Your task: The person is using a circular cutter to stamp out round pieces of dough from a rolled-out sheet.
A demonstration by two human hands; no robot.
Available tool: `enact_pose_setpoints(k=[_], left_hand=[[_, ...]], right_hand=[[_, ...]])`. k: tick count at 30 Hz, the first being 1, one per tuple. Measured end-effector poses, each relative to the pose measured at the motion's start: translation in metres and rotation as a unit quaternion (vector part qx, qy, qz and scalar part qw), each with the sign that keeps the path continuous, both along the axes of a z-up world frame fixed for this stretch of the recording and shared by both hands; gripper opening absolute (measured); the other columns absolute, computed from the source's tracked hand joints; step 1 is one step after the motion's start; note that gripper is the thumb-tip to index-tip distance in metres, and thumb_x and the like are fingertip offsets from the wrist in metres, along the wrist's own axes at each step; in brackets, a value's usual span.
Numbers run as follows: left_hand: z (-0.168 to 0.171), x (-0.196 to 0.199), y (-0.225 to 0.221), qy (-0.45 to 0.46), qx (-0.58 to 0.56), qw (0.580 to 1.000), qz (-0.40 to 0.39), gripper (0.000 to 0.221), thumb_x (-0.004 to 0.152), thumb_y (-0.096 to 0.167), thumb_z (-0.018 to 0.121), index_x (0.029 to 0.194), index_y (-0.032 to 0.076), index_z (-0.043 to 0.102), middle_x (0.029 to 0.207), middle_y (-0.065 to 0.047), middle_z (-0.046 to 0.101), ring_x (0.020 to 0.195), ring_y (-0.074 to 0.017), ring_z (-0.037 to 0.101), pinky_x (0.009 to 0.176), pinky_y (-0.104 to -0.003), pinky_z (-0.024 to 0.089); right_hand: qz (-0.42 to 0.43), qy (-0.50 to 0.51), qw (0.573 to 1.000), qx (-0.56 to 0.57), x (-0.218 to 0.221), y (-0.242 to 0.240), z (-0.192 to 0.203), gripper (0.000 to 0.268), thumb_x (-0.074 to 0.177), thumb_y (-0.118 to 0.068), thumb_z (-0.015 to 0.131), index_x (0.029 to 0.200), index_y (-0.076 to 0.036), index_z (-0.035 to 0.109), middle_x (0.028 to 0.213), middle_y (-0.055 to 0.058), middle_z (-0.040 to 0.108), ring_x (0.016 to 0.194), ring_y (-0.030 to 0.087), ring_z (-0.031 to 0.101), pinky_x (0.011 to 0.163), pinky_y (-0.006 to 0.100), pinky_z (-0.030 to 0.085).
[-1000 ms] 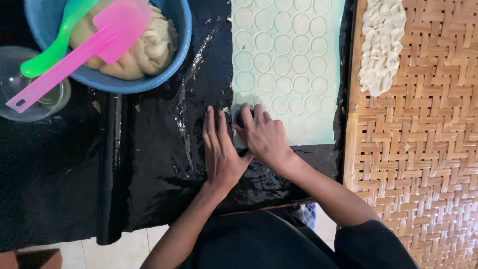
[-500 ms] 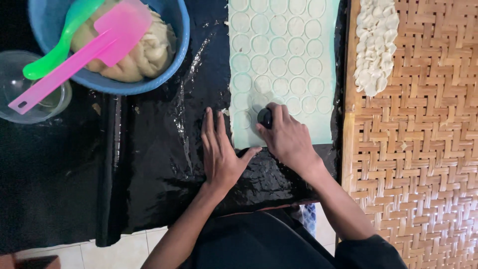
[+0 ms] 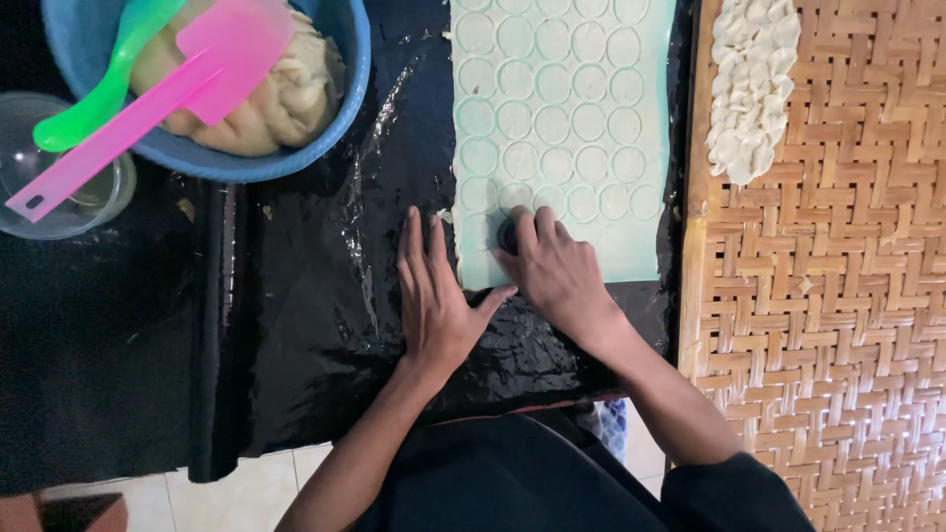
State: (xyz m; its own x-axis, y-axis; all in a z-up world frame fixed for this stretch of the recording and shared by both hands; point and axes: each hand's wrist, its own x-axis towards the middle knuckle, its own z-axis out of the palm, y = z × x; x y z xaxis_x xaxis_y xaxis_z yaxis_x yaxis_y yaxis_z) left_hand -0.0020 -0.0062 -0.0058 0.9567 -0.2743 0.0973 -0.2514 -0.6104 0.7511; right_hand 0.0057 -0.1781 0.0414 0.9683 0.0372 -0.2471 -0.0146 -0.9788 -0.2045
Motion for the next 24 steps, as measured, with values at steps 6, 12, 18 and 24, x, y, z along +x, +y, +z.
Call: enact_pose_setpoints(k=[6, 12, 18, 24], left_hand=[[0.0, -0.001, 0.001, -0.018, -0.009, 1.0, 0.003, 0.116, 0.08, 0.053, 0.086, 0.157, -0.009, 0.025, 0.164, -0.033, 0.021, 0.148, -0.0514, 0.029, 0.122, -0.059, 0.032], [0.003, 0.001, 0.0, -0.03, 0.002, 1.0, 0.007, 0.116, 0.079, 0.052, 0.087, 0.155, -0.008, 0.025, 0.163, -0.032, 0.022, 0.147, -0.0509, 0.031, 0.121, -0.059, 0.032], [-0.001, -0.001, 0.001, -0.025, -0.006, 1.0, -0.001, 0.116, 0.078, 0.049, 0.087, 0.157, -0.008, 0.023, 0.164, -0.033, 0.02, 0.149, -0.0517, 0.03, 0.122, -0.058, 0.032], [0.007, 0.003, 0.0, -0.023, -0.012, 1.0, 0.01, 0.12, 0.075, 0.054, 0.089, 0.155, -0.008, 0.024, 0.161, -0.033, 0.022, 0.145, -0.0526, 0.031, 0.118, -0.06, 0.032]], right_hand=[[0.017, -0.006, 0.998, -0.059, -0.001, 0.001, -0.009, 0.052, 0.1, -0.045, 0.061, 0.124, 0.0, 0.052, 0.1, 0.018, 0.057, 0.075, 0.032, 0.071, 0.048, 0.041, 0.054], [0.049, -0.044, 0.995, -0.075, -0.003, 0.0, -0.011, 0.051, 0.1, -0.043, 0.061, 0.125, 0.0, 0.053, 0.098, 0.018, 0.057, 0.073, 0.03, 0.071, 0.045, 0.039, 0.053], [0.014, -0.026, 0.997, -0.072, -0.004, 0.008, -0.012, 0.052, 0.1, -0.043, 0.06, 0.128, 0.0, 0.051, 0.099, 0.018, 0.057, 0.074, 0.031, 0.071, 0.046, 0.041, 0.053], [-0.076, -0.007, 0.997, 0.018, -0.003, -0.006, 0.005, 0.052, 0.1, -0.04, 0.061, 0.13, 0.001, 0.049, 0.106, 0.023, 0.061, 0.077, 0.042, 0.069, 0.059, 0.051, 0.054]])
